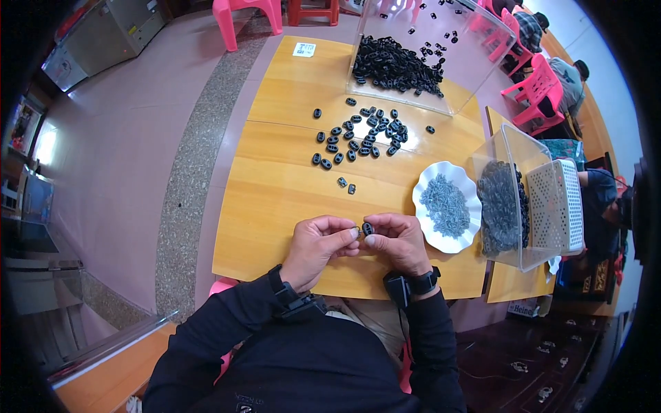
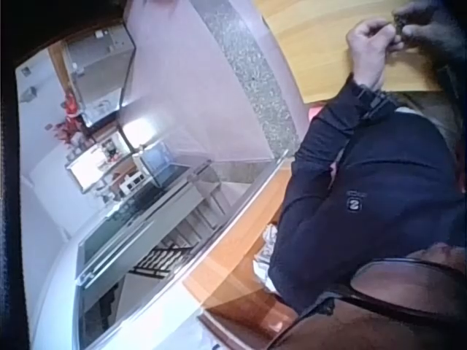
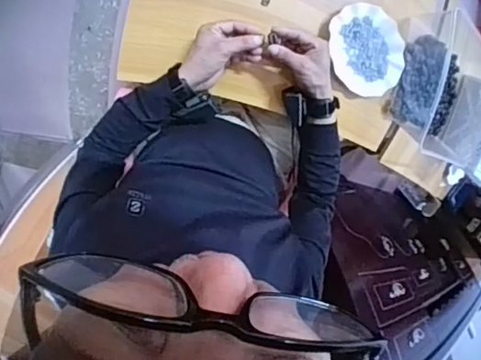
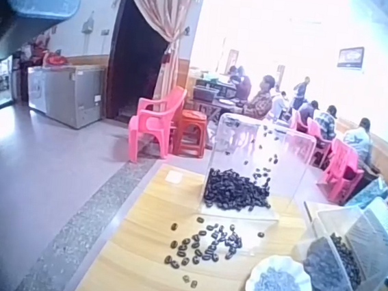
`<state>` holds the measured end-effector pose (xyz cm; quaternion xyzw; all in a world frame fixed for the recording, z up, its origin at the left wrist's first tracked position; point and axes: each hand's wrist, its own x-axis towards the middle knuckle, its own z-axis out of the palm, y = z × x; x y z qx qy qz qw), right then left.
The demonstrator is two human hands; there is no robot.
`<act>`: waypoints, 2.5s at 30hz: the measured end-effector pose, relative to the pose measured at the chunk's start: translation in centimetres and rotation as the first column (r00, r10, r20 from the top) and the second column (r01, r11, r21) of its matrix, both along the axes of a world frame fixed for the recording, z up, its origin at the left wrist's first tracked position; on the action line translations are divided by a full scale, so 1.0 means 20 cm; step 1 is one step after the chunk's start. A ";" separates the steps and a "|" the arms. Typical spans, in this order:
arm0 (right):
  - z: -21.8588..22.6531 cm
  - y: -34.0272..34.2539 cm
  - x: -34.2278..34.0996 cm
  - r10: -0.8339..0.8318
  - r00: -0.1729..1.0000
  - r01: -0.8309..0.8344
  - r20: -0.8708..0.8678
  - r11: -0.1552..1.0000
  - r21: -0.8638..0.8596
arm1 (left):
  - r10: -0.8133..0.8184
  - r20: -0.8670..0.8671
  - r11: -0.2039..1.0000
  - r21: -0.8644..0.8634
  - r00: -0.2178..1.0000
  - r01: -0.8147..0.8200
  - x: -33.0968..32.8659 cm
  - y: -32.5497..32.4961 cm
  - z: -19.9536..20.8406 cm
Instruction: The person picks up a black plastic toggle and a metal spring by hand, inserts the spring into the toggle, and places the assembled unit into a white bowl. This process is repeated for several more toggles and springs.
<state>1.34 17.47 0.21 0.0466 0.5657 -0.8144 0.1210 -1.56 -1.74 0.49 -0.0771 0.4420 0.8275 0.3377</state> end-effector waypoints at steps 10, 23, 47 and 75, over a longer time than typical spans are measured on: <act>0.00 0.00 0.00 -0.002 1.000 0.002 0.030 1.000 -0.009 | -0.005 -0.011 1.000 0.011 1.000 0.006 0.00 0.00 0.00; 0.00 0.00 0.00 -0.005 0.999 0.005 0.041 1.000 -0.012 | -0.001 -0.042 1.000 0.002 0.999 0.001 0.01 0.01 0.00; 0.00 0.01 0.00 0.007 1.000 -0.007 -0.006 1.000 -0.022 | 0.005 -0.044 1.000 -0.018 0.999 -0.005 0.01 0.00 0.00; 0.00 -0.02 0.01 -0.012 0.999 0.018 -0.051 0.991 0.131 | 0.000 -0.098 1.000 -0.006 0.995 -0.001 0.01 0.01 -0.02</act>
